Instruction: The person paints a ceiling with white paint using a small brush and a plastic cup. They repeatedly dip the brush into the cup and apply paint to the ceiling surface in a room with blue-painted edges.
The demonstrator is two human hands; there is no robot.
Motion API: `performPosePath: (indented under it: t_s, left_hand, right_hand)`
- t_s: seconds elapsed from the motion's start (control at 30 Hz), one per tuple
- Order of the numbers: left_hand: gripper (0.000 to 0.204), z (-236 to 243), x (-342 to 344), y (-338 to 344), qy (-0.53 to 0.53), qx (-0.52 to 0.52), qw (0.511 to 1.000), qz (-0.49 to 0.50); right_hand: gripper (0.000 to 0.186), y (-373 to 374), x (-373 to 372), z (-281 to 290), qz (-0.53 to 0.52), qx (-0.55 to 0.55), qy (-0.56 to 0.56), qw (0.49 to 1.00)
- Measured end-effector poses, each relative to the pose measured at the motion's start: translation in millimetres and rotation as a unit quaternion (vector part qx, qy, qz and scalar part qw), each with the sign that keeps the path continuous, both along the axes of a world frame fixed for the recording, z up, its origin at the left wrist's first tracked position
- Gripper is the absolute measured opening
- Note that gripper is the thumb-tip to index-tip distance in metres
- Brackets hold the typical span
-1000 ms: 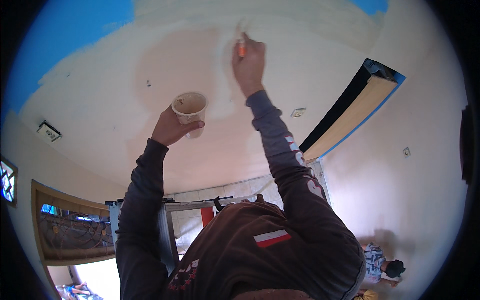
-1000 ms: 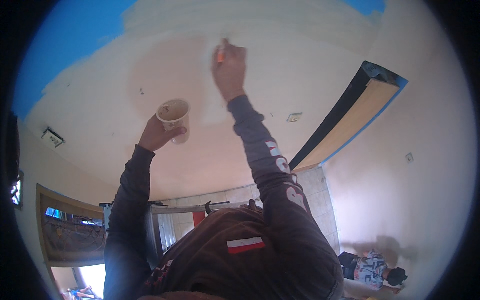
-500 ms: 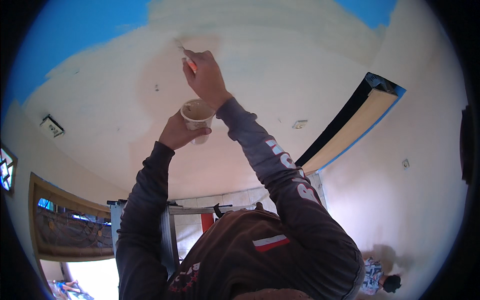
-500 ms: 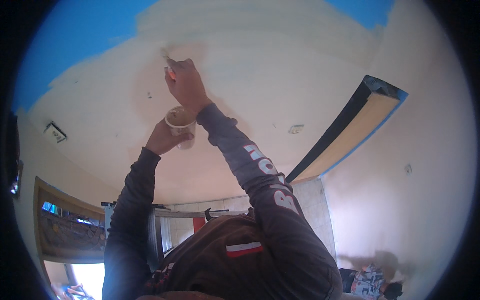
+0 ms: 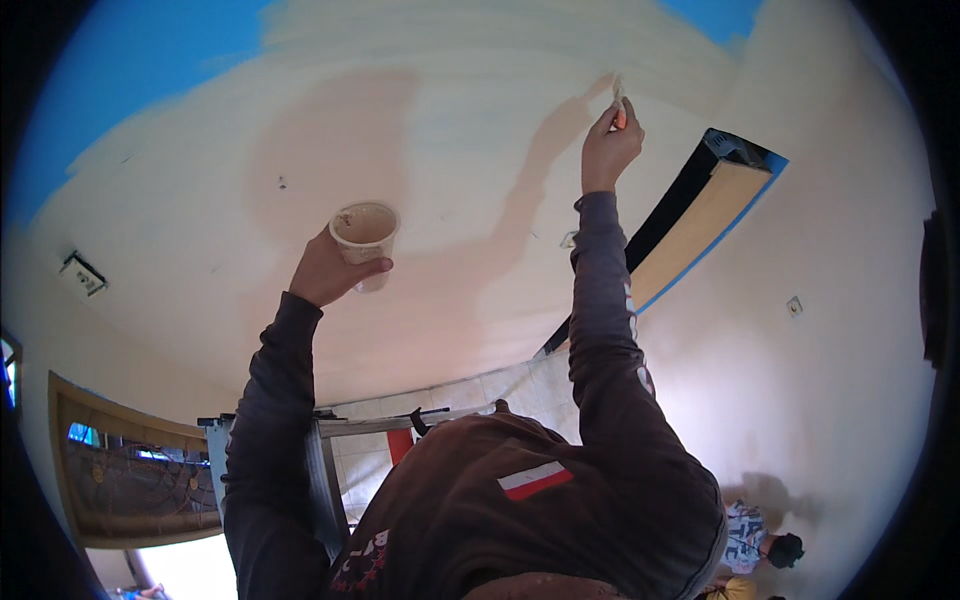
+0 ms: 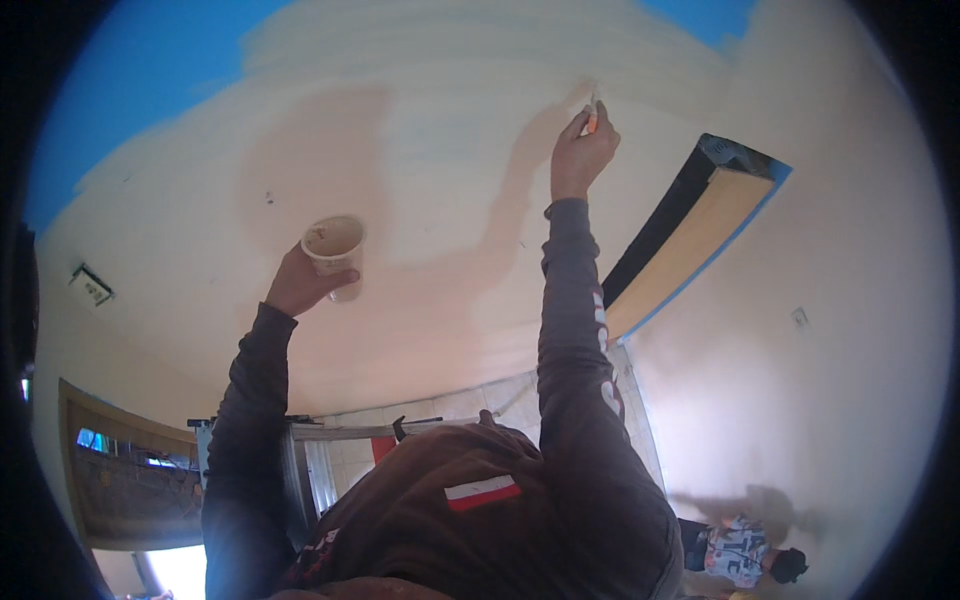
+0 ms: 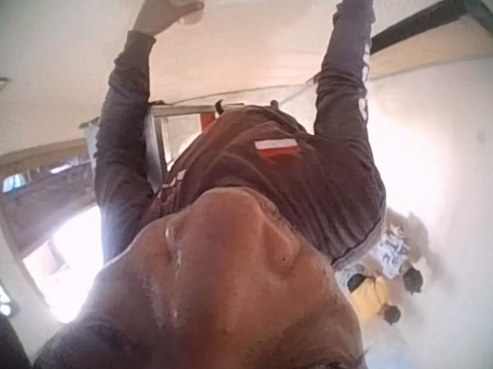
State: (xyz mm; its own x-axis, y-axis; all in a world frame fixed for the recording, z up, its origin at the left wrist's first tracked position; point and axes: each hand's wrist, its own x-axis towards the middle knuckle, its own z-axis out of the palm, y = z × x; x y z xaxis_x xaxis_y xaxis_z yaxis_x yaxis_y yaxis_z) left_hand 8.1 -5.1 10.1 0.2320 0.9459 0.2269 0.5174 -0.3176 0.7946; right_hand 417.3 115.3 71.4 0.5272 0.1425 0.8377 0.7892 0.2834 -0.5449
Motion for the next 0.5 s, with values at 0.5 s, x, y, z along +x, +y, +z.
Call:
performPosePath:
  t_s: [0.5]
  left_hand:
    - [0.079, -6.1, -4.4, 4.5, -0.02, 0.002, 1.0, -0.018]
  right_hand:
    - [0.037, 14.6, -116.7, 7.5, 0.085, 0.001, -0.154, 0.984]
